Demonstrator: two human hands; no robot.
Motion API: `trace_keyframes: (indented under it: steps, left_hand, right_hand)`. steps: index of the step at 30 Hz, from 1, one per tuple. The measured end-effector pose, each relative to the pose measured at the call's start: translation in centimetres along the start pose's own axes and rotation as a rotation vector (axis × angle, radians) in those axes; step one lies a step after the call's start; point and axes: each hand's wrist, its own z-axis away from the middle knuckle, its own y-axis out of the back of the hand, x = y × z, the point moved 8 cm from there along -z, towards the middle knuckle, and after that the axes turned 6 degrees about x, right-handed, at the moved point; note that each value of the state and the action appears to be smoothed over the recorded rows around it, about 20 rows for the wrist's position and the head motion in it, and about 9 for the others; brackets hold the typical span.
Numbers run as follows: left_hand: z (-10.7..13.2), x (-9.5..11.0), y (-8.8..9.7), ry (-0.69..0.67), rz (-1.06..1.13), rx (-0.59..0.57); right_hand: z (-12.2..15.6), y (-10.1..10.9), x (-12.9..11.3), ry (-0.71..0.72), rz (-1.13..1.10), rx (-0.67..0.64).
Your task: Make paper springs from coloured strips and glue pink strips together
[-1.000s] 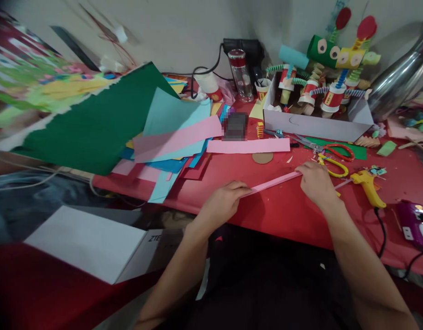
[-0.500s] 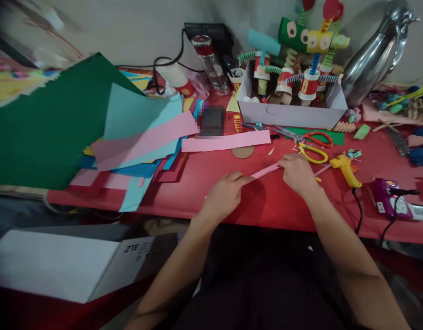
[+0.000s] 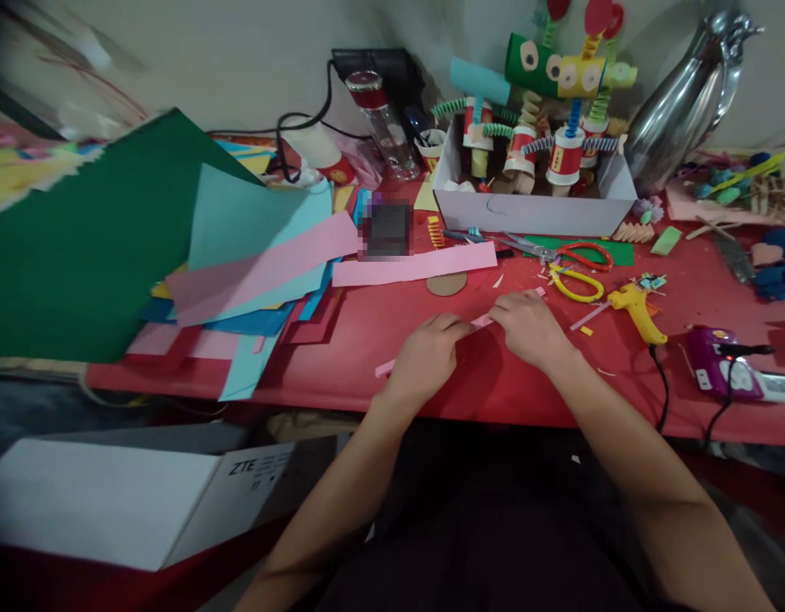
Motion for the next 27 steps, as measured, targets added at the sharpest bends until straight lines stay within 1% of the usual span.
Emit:
trace_keyframes:
  steps: [3,7,9,13,15,18,20,23,25,27]
  left_hand:
    - [0.4,-0.1,0.1,-0.015,-0.027,0.020]
    - [1.3,-0.6,0.2,-0.013,-0.019,0.027]
    - [2.2,-1.5,0.4,0.003,0.035,0.052]
    - [4.9,-4.6,1.6,0.067,0.159,0.186]
    - [6.1,-5.9,2.2,0.103,0.220,0.230]
    - [7.4,-7.0,2.9,0.154,0.297,0.260]
    - [8.0,-7.3,3.2,0.182,0.336,0.278]
    - [8.6,-7.5,3.5,0.209,0.376,0.303]
    - [8.9,-7.8,3.7,0.232,0.375,0.335]
    - [9.3,-8.2,3.9,0.266,0.353,0.383]
  right_hand:
    - [0.0,0.2,0.8,-0.050,0.016,0.029]
    - [-0.1,-0.4,-0.9,0.057,-0.044,-0.024]
    - [-0.2,-0.5,-1.3,0.070,-0.057,-0.029]
    - [-0.2,-0.2,-0.3,-0.009,-0.052,0.001]
    - [-0.3,-0.4,-0.6,-0.008,-0.063,-0.011]
    - [-0.4,-0.9,-2.2,0.048,-0.094,-0.061]
    - [-0.5,-1.3,-3.5,0.089,-0.104,-0.095]
    - [-1.1,-1.7,-5.4,0.110,-0.096,-0.134]
    - [-1.6,-2.0,-6.9,0.123,-0.093,-0.173]
    - [-2.1,-2.4,-9.1,0.158,-0.098,-0.228]
